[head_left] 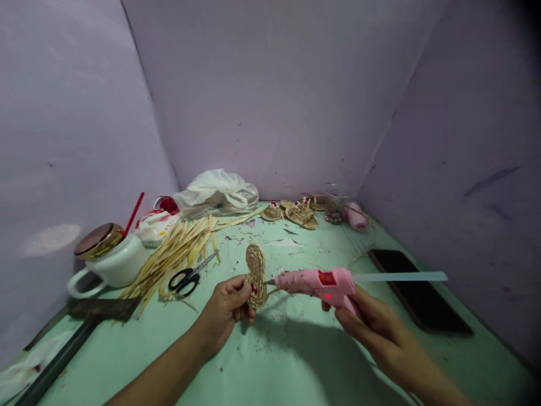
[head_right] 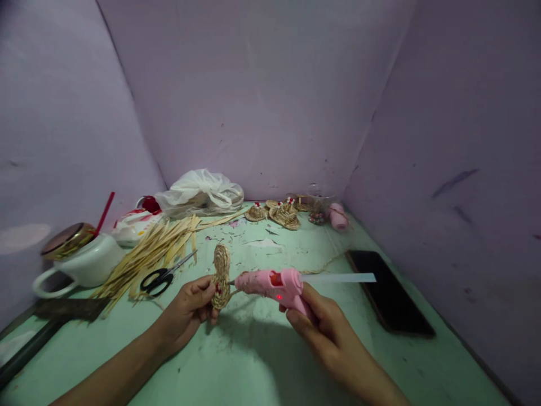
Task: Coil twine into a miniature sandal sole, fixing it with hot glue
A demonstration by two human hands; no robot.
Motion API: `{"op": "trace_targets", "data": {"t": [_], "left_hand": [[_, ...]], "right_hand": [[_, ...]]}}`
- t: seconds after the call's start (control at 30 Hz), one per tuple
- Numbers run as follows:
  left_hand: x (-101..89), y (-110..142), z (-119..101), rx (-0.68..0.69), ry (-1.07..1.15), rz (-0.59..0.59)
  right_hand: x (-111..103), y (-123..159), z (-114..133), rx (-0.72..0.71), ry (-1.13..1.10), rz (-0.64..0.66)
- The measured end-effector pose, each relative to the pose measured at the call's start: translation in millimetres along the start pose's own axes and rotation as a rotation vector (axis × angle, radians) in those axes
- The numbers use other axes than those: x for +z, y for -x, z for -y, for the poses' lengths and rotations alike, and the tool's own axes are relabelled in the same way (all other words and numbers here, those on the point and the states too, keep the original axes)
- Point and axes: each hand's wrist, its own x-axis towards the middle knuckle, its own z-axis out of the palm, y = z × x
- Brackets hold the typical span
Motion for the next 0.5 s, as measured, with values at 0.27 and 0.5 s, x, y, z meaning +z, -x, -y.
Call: {"op": "trace_targets", "data": {"t": [0.27, 0.5], "left_hand": [[-0.7, 0.0, -0.6, -0.007, -0.027, 0.02], [-0.5, 0.3, -1.1, -0.011, -0.04, 0.034]], "right_hand": [[1.1, 0.9, -0.8, -0.015, -0.025, -0.03], [2.0, -1.6, -0.2, -0.025, -0.021, -0.067]]}}
